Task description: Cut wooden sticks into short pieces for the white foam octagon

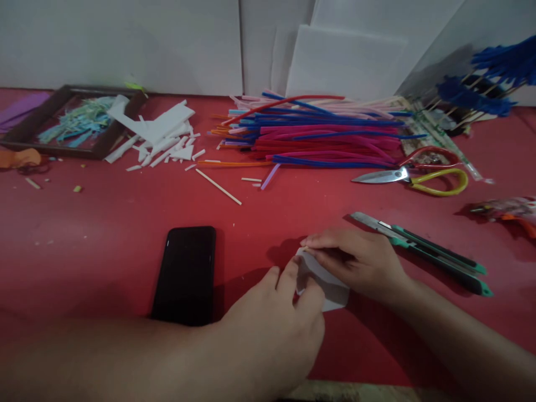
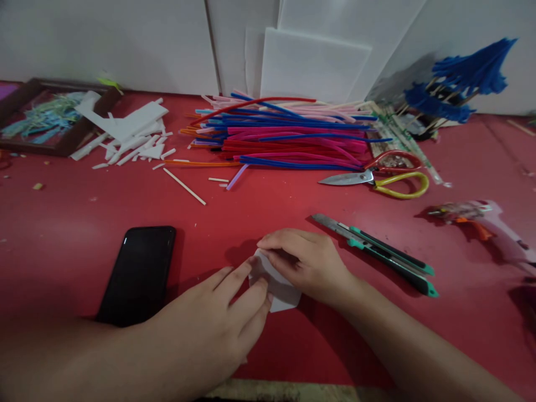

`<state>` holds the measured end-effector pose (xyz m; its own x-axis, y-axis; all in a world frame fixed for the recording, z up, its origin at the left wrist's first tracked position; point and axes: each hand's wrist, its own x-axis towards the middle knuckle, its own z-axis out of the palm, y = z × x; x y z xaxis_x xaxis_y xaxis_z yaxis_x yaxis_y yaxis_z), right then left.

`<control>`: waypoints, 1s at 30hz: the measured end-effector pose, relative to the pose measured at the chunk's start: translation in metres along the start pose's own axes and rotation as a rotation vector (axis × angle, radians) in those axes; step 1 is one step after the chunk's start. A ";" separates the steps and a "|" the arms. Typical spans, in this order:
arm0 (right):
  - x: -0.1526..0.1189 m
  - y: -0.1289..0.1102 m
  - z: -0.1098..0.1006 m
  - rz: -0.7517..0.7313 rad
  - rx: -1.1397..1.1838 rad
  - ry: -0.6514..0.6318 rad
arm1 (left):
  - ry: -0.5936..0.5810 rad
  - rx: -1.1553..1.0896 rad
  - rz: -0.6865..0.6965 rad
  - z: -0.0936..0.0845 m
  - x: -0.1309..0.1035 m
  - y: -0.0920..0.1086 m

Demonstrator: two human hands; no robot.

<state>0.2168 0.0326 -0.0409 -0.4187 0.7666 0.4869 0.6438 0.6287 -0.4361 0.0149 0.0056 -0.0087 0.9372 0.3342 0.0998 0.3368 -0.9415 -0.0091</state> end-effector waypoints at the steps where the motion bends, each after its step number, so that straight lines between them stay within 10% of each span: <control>1: 0.000 0.000 0.000 -0.008 0.005 0.002 | -0.002 0.003 -0.001 0.000 0.000 0.000; 30: 0.004 -0.001 -0.002 -0.025 0.076 -0.068 | -0.079 -0.028 0.003 -0.004 0.001 -0.002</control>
<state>0.2160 0.0346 -0.0372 -0.4780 0.7561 0.4470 0.5832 0.6537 -0.4822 0.0145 0.0073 -0.0042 0.9428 0.3326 0.0215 0.3322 -0.9430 0.0188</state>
